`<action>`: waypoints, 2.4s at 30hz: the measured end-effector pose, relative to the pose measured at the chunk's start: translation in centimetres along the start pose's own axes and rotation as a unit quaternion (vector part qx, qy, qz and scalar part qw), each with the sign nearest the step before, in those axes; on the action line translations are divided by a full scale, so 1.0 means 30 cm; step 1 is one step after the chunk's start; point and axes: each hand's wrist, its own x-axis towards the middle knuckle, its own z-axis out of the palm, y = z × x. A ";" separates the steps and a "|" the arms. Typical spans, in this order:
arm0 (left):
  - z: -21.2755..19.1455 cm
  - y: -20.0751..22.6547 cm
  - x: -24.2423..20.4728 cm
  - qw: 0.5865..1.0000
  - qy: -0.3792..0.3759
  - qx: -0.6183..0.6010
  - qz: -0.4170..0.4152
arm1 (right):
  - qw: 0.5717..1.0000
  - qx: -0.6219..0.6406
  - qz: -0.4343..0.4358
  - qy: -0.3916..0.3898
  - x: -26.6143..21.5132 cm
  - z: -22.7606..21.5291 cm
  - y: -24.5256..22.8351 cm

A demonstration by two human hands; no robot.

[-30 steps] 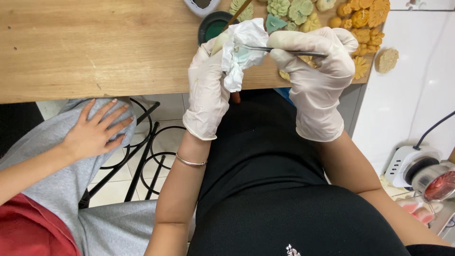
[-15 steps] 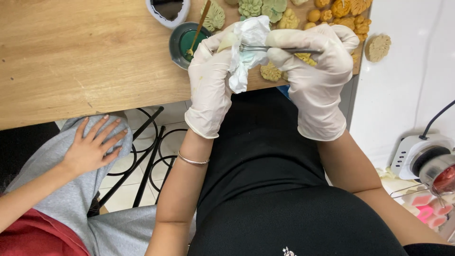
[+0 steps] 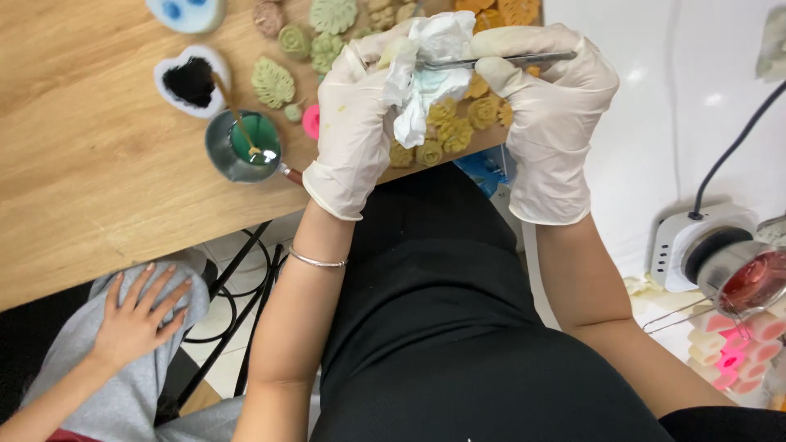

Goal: The recorder is creating decorative soaps by pouring colored liquid soap into silicone molds and cleaning tools.

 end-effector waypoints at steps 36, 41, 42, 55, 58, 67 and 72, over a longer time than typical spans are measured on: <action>0.002 -0.112 0.104 0.968 0.091 0.074 -0.222 | 0.959 0.023 -0.031 0.280 0.245 -0.500 0.426; -0.134 -0.113 -0.037 0.989 0.090 0.036 -0.111 | 0.957 0.251 0.082 0.125 0.160 -0.268 0.222; -0.164 -0.120 -0.072 0.994 0.070 0.020 -0.080 | 0.957 0.260 0.101 0.085 0.136 -0.223 0.202; -0.487 0.211 -0.589 0.976 0.207 0.070 0.013 | 0.951 0.058 0.108 -0.285 -0.046 0.531 0.297; -0.617 0.181 -0.651 0.943 0.331 0.023 0.010 | 0.925 -0.082 0.010 -0.370 -0.063 0.623 0.300; -0.749 0.247 -0.682 0.933 0.347 -0.065 0.069 | 0.759 -0.378 -0.329 -0.416 -0.086 0.700 0.380; -0.743 0.292 -0.689 0.939 0.343 -0.024 0.016 | 0.742 -0.420 -0.361 -0.377 -0.108 0.702 0.407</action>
